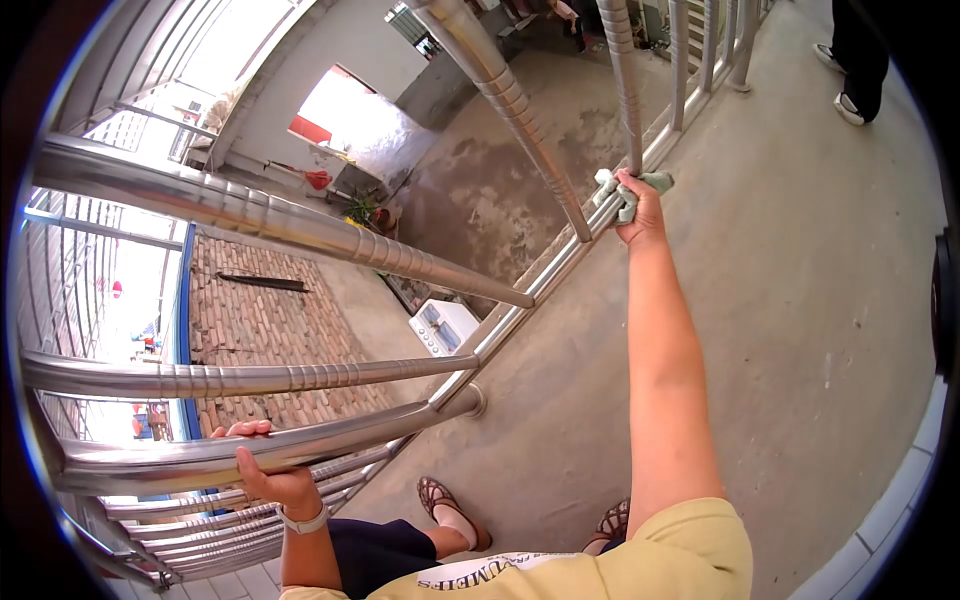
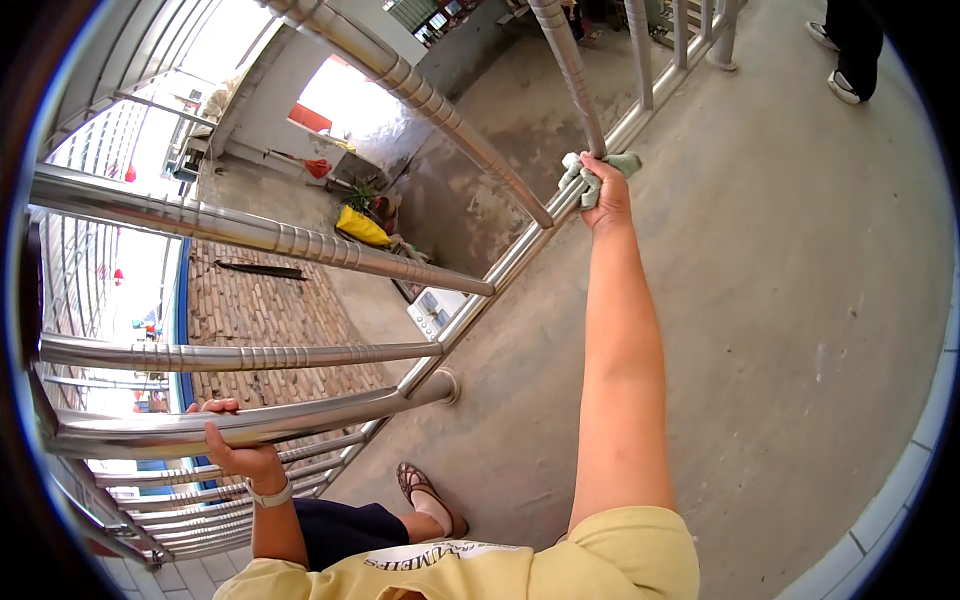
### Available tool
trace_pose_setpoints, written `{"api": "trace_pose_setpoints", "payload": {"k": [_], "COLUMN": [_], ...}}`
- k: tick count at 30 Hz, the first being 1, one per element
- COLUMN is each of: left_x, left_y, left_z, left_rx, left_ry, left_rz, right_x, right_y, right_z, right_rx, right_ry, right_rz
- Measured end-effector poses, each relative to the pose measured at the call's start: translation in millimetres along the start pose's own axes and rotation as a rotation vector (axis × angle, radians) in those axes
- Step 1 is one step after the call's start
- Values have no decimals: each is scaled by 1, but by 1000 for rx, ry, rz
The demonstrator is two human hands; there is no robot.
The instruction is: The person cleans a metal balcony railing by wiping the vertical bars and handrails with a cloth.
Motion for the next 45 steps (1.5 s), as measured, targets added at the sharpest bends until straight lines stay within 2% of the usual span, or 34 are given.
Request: {"api": "trace_pose_setpoints", "payload": {"k": [3, 6, 7, 9, 11, 13, 16, 19, 21, 24, 27, 28, 29, 31, 32, 33, 35, 36, 37, 39, 40, 42, 43, 45], "left_x": [1, 1, 2, 3, 4, 2, 2, 5, 1, 1, -2, -2, -1, -1, 0, 1, 0, -2, -2, -4, -3, 0, 0, -3], "left_y": [0, -2, -4, -1, -3, -4, -2, -6, -4, -3, -2, -4, -3, -3, -2, -4, -2, -6, -4, -7, -5, -4, -3, -3], "left_z": [0, 1, -1, 1, 0, 0, 0, -2, -3, -4, -6, -5, -6, -6, -6, -5, -5, -4, -5, -4, -6, -4, -5, -8], "left_rx": [-1, 40, 53, 38, 66, 47, 64, 80, 63, 63, 60, 57, 53, 52, 51, 54, 59, 88, 85, 115, 105, 116, 100, 117], "left_ry": [-1, -92, -97, -70, -88, -37, -57, -71, -25, -18, -22, -32, -37, -1, -1, 6, 8, 7, -5, -11, -22, -14, -9, 1], "left_rz": [12, -29, -28, -15, -14, -36, -38, -30, -20, -15, -32, -42, -53, -35, -40, -34, -22, -35, -56, -61, -77, -62, -50, -47], "right_x": [-3, -3, -11, 3, 13, 0, -7, -10, 4, 17, 18, -13, -9, -14, -15, -21, -40, -49, -53, -46, -43, -34, -39, -40], "right_y": [7, 7, -3, 9, 10, -13, -37, -56, -61, -72, -69, -90, -81, -73, -76, -81, -91, -100, -102, -97, -87, -75, -68, -59], "right_z": [-4, -8, -7, -16, -27, -25, -37, -44, -45, -32, -15, 11, 10, 15, 14, 9, 5, -4, -6, -15, -16, -14, -7, 1], "right_rx": [3, 118, 210, 224, 261, 235, 244, 254, 204, 204, 405, 255, 263, 413, 532, 517, 927, 901, 848, 519, 519, 961, 961, 852], "right_ry": [-73, -187, -324, -456, -995, -922, -1064, -834, -815, -733, -1066, -1114, -1121, -927, -926, -932, -1296, -1326, -1282, -1261, -1260, -1650, -1650, -1991], "right_rz": [-123, -411, -542, -612, -684, -635, -538, -559, -547, -414, -504, -535, -526, -489, -393, -395, -468, -156, -183, -131, -131, -90, -90, -52]}}
Point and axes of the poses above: each hand's wrist, its own y-axis towards the middle knuckle, its own x-axis out of the back of the hand, z = x × y, the point moved 2 cm from there along y, towards the middle knuckle, and after that the axes turned 11 degrees about -y, right-handed, at the moved point
